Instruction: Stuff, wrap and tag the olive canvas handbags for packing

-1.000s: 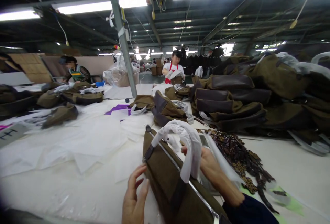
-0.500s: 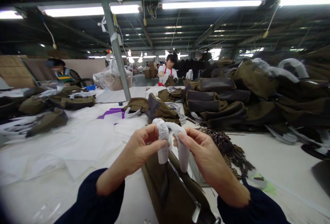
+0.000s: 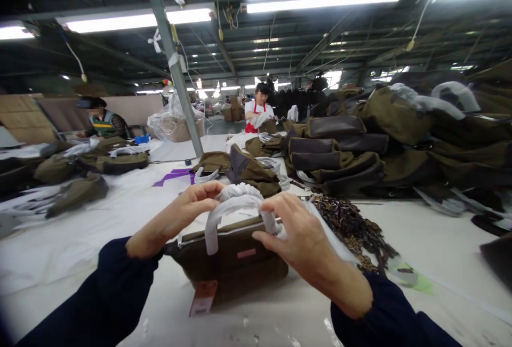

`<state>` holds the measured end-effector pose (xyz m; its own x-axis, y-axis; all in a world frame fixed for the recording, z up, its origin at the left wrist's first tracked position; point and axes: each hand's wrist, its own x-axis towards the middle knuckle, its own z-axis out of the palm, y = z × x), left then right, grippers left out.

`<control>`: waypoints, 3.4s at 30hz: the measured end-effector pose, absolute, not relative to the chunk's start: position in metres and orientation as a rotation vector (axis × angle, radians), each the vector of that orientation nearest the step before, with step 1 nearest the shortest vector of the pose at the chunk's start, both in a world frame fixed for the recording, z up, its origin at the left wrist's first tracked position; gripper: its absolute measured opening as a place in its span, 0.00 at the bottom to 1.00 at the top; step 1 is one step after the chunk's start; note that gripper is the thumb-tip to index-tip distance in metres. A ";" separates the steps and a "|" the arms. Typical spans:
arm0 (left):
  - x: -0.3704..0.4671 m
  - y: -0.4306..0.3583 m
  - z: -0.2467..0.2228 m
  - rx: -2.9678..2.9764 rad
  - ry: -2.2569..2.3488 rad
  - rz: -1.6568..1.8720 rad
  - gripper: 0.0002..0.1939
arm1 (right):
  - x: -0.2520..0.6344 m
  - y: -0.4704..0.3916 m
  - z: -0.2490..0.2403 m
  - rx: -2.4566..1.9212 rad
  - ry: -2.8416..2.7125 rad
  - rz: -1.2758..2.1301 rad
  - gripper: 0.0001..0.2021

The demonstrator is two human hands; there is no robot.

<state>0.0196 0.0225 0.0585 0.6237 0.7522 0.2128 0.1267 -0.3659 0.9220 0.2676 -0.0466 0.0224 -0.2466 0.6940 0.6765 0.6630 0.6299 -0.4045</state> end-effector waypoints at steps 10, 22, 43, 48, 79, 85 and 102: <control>0.017 -0.022 0.031 2.063 1.234 1.345 0.13 | 0.257 -0.010 0.024 -1.039 -2.029 -0.075 0.04; 0.024 -0.014 0.011 2.140 1.291 1.310 0.07 | 0.256 0.000 0.022 -0.976 -2.055 0.043 0.04; -0.020 0.001 0.008 1.421 0.680 0.507 0.14 | 0.301 0.026 0.029 -1.111 -2.006 1.291 0.20; -0.021 0.002 0.026 1.644 0.968 0.798 0.12 | 0.298 0.027 0.038 -1.089 -1.949 0.975 0.15; 0.020 0.035 0.042 1.996 1.014 1.056 0.11 | 0.273 0.037 0.060 -1.058 -2.280 -0.073 0.13; 0.023 0.038 0.064 1.949 0.845 0.722 0.18 | 0.257 0.040 0.070 -0.992 -2.644 0.009 0.28; -0.014 0.029 0.066 1.641 0.688 0.267 0.19 | 0.235 0.046 0.059 -0.918 -2.607 -0.047 0.09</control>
<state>-0.0138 0.0294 0.0655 0.7937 0.5722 -0.2064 0.2834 -0.0475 0.9578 0.2352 0.0464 0.0594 -0.7172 0.5979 0.3581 0.6105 0.7868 -0.0910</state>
